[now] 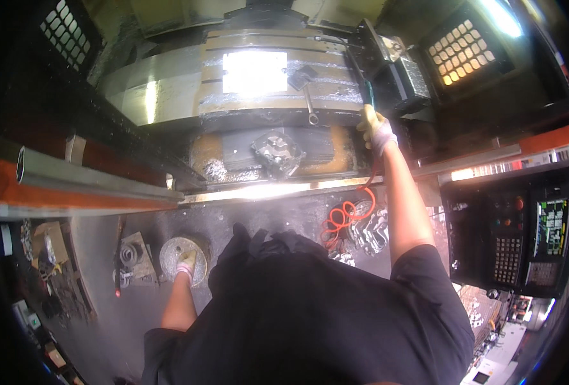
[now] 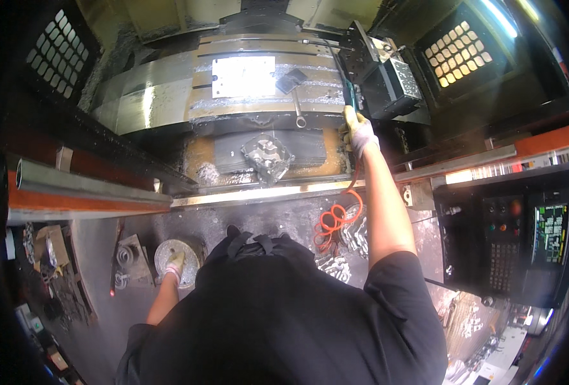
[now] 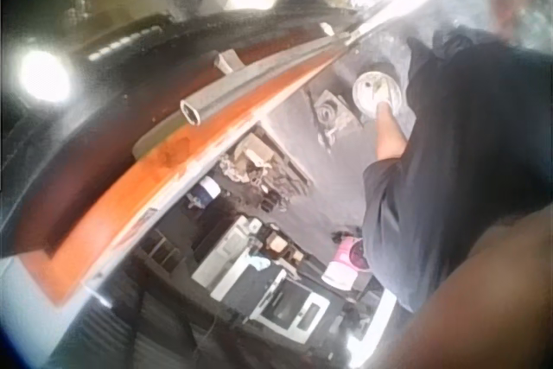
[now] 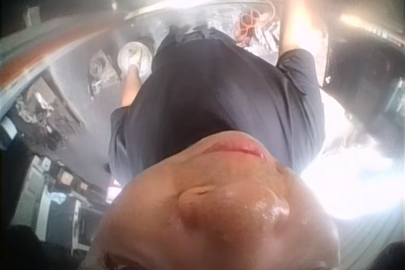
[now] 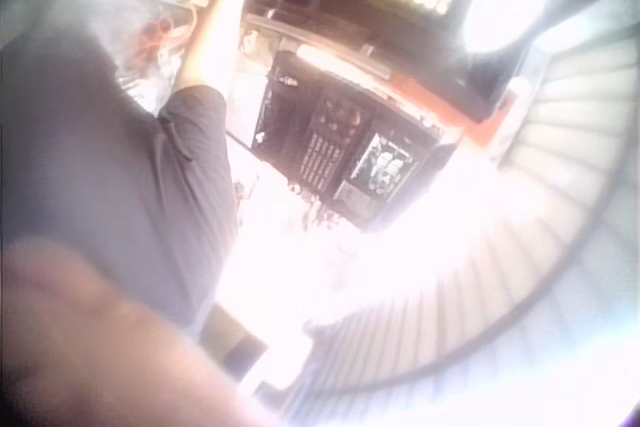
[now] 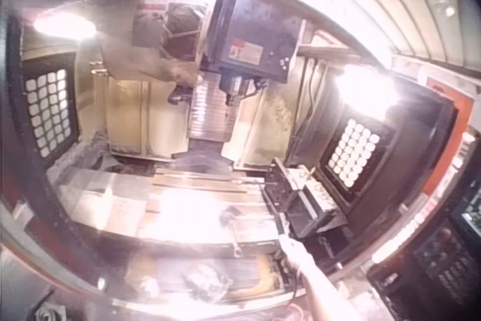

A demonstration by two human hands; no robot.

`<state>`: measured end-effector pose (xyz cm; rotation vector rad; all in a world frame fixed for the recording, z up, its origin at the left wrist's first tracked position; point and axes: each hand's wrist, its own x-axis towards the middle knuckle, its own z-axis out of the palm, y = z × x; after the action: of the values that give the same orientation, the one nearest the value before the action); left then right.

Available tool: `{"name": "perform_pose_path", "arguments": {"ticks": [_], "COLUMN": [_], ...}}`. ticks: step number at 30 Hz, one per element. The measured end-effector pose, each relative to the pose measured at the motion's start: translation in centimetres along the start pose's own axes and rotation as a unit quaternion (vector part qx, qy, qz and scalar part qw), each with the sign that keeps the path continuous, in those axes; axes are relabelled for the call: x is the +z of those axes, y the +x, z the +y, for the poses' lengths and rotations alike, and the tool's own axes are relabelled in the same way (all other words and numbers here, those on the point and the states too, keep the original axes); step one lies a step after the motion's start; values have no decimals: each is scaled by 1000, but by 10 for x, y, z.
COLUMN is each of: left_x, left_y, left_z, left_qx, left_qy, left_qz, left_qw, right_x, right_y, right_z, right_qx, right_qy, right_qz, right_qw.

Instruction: The person uses a wrench to loosen and remove bolts from a metal housing on a machining table, removes a gasket, and places the parts into a tray. They then use an air nozzle to clean the table and components.

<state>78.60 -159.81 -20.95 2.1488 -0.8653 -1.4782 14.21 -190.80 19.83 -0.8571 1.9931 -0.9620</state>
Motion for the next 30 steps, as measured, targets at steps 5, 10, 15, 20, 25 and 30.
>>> {"name": "perform_pose_path", "arguments": {"ticks": [5,10,15,20,25,30], "left_x": [-17,15,42,58,65,80], "left_y": [-33,-101,-138,-180,-190,-192], "left_z": [-67,-65,-64,-50,-45,-60], "left_qx": [-130,-123,-126,-88,-127,-137], "left_qy": [96,49,85,68,55,39], "left_qz": [28,20,43,82,51,58], "left_qw": [986,991,987,990,989,988], "right_x": [14,-20,-6,27,29,-4], "right_y": [5,-63,-97,-88,-79,-88], "right_z": [45,110,197,201,199,216], "right_qx": [-62,39,132,130,110,144], "right_qy": [30,18,-101,-148,-199,-209], "right_qz": [-80,-198,-348,-368,-358,-357], "right_qw": [994,979,923,909,906,899]}}
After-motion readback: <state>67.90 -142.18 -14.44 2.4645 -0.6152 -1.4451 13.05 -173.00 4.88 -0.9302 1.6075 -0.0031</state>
